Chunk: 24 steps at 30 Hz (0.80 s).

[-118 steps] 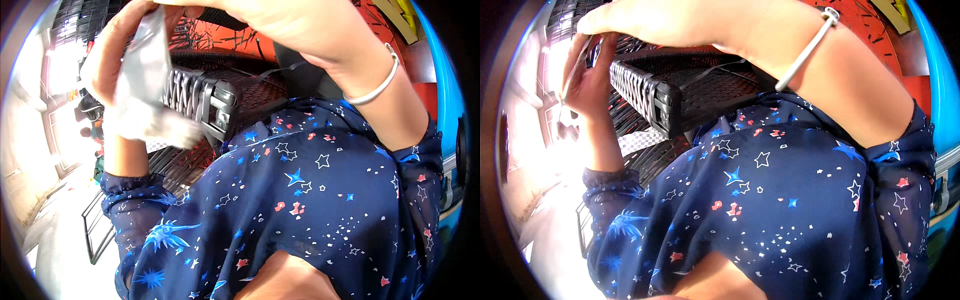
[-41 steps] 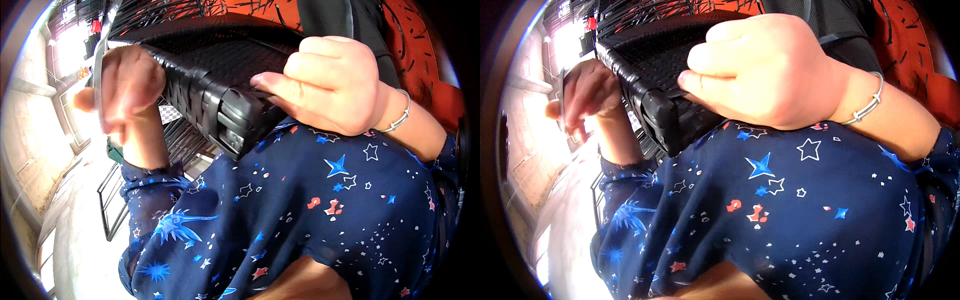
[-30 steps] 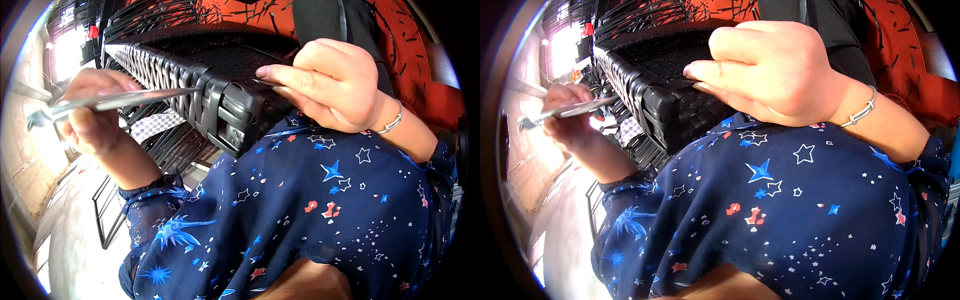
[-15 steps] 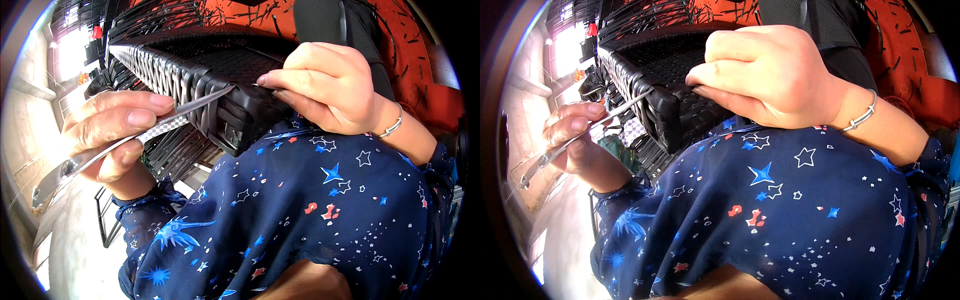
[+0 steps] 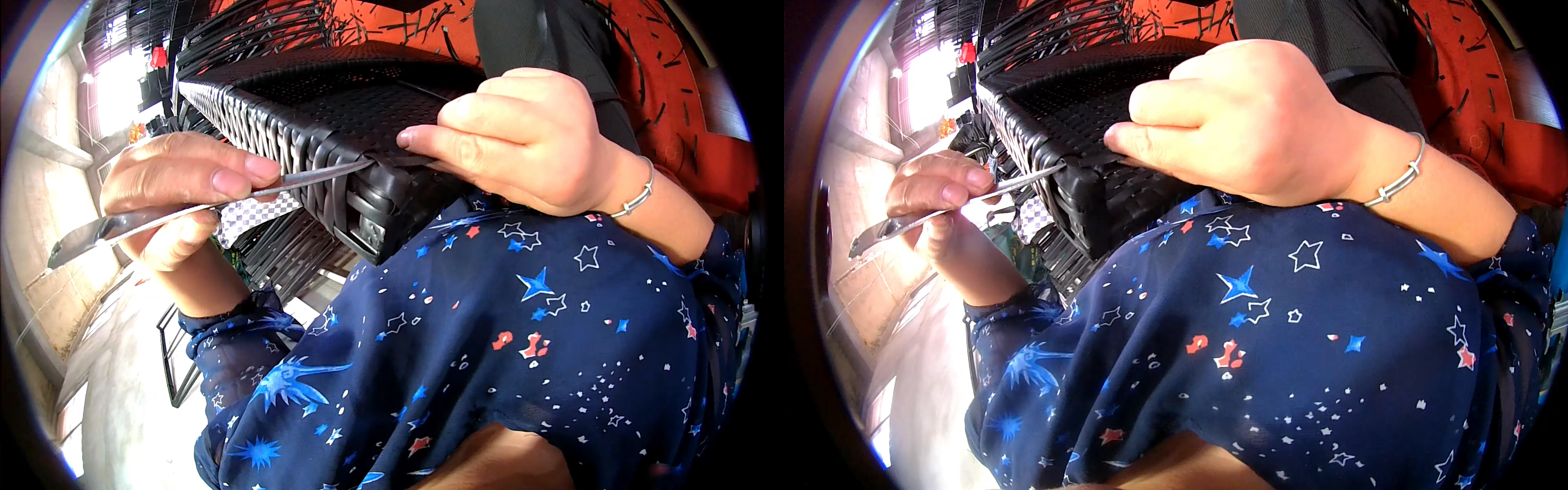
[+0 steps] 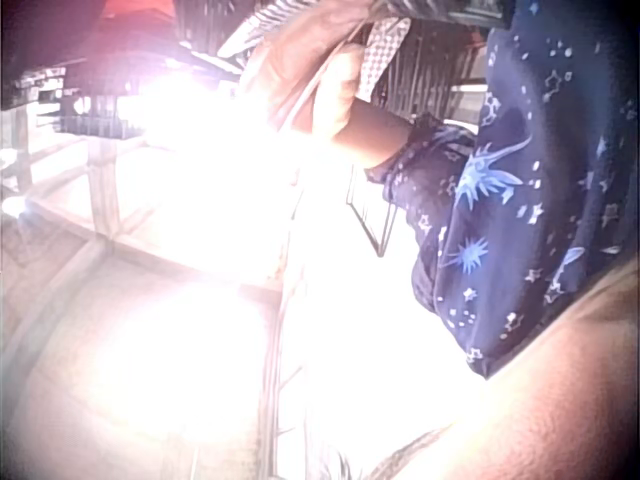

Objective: The person weaves a black plastic strip into the corner of a dark wicker chair frame. They thread the strip through the existing weave by hand and then use a metal tool to pull the strip tight and secure it in place.

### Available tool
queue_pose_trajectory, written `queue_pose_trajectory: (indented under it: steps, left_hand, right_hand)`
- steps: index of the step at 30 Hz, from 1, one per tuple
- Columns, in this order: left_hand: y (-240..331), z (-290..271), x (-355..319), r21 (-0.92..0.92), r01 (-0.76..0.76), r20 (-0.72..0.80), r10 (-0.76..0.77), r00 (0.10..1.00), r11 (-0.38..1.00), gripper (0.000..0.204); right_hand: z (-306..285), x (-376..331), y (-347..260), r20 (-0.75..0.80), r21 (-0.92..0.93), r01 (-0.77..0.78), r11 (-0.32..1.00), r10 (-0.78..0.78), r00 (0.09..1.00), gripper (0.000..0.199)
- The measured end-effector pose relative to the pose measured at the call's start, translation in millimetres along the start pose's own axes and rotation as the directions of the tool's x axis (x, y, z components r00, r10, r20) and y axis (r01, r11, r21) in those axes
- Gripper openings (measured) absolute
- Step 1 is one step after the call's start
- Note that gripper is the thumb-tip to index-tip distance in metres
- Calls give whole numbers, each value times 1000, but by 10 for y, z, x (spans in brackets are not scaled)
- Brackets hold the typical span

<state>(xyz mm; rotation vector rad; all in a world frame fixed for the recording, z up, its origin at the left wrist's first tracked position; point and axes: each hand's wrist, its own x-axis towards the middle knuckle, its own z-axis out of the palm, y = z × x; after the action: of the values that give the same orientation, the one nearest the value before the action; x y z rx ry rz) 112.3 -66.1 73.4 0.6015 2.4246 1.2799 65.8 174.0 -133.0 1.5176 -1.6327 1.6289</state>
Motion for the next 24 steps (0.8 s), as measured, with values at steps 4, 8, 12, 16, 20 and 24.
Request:
queue_pose_trajectory:
  steps: [4,8,12,16,20,24]
  left_hand:
    - [-107,-62,14,-91,-53,35,57,998,994,30]
    - [-153,-81,-43,-145,-53,7,54,998,988,32]
    - [-220,-134,-96,-209,-31,24,37,999,977,32]
    - [-551,-161,-113,-433,-26,5,31,1000,901,28]
    - [-672,-156,-203,-519,-78,-52,60,997,851,27]
    - [-680,-171,-183,-473,-87,9,104,995,876,28]
  right_hand:
    - [49,78,-30,-38,-29,31,999,-32,999,37]
    - [66,94,15,-28,-52,66,996,-67,997,36]
    - [51,53,1,13,-54,81,995,-81,997,36]
    - [89,56,20,-15,-75,69,995,-70,997,36]
    - [86,103,3,-13,-16,21,1000,-21,1000,33]
    - [8,247,5,-43,70,-223,972,226,973,29]
